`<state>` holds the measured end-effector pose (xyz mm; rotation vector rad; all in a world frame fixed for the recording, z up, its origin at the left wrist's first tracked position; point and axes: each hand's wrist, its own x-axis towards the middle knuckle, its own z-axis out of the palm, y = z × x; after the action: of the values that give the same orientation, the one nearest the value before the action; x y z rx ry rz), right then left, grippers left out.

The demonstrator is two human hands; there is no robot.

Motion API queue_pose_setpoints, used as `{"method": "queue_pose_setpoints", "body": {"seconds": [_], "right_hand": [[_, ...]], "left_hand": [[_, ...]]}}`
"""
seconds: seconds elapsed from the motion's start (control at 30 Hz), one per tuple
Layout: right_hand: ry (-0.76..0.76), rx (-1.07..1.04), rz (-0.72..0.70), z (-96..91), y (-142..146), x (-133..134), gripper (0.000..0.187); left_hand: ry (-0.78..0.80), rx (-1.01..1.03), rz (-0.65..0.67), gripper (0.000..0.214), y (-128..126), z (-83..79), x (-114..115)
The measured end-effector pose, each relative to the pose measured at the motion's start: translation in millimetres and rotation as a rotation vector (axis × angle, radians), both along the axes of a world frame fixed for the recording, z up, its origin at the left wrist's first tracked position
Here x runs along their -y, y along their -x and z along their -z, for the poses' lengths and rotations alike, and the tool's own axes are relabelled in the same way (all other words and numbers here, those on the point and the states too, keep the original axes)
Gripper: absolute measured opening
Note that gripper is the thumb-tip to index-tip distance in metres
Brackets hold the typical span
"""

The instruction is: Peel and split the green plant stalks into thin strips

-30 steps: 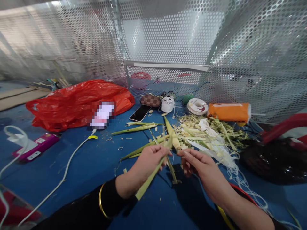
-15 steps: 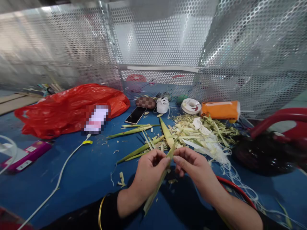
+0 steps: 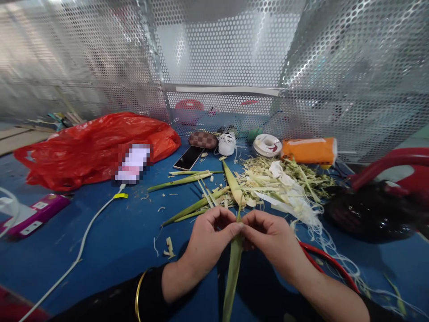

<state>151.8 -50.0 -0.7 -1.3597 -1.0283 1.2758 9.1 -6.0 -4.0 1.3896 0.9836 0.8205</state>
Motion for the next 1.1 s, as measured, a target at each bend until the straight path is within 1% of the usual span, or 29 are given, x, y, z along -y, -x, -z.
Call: {"method": "queue_pose_setpoints", "body": {"seconds": [0.13,0.3,0.4,0.63,0.73,0.87,1.03,1.1], "right_hand": [[0.001,0.03,0.012,-0.3,1.3,0.8,0.019],[-0.034,0.025,0.085,-0.4,1.3,0.0,0.016],[-0.044,0.017,0.091,-0.3,2.0,1.1,0.018],[-0.074,0.096,0.062,4.4,3.7,1.6,0.02],[-0.071,0.114,0.07,5.7,3.6,1.6,0.02],[-0.108,0.183,0.078,4.3,2.9,2.8,0.02],[-0.161,0.275,0.079,3.8,1.5,4.2,0.016],[-0.156,0.273,0.077,4.8,1.9,4.3,0.015]], "left_hand": [[0.118,0.021,0.023,0.017,0.2,-1.3,-1.8],[0.156,-0.002,0.022,0.018,-0.3,-3.2,-0.6],[0.155,-0.018,0.028,0.016,-0.3,-3.0,0.1],[0.094,-0.033,0.042,0.018,0.2,-2.0,-0.4],[0.101,-0.039,0.054,0.02,0.3,-2.3,-0.4],[0.088,-0.03,0.059,0.02,-0.1,-0.5,-0.8],[0.12,-0.003,0.046,0.02,-0.9,1.4,-1.4],[0.124,-0.007,0.031,0.019,-1.1,1.3,-1.5]]}}
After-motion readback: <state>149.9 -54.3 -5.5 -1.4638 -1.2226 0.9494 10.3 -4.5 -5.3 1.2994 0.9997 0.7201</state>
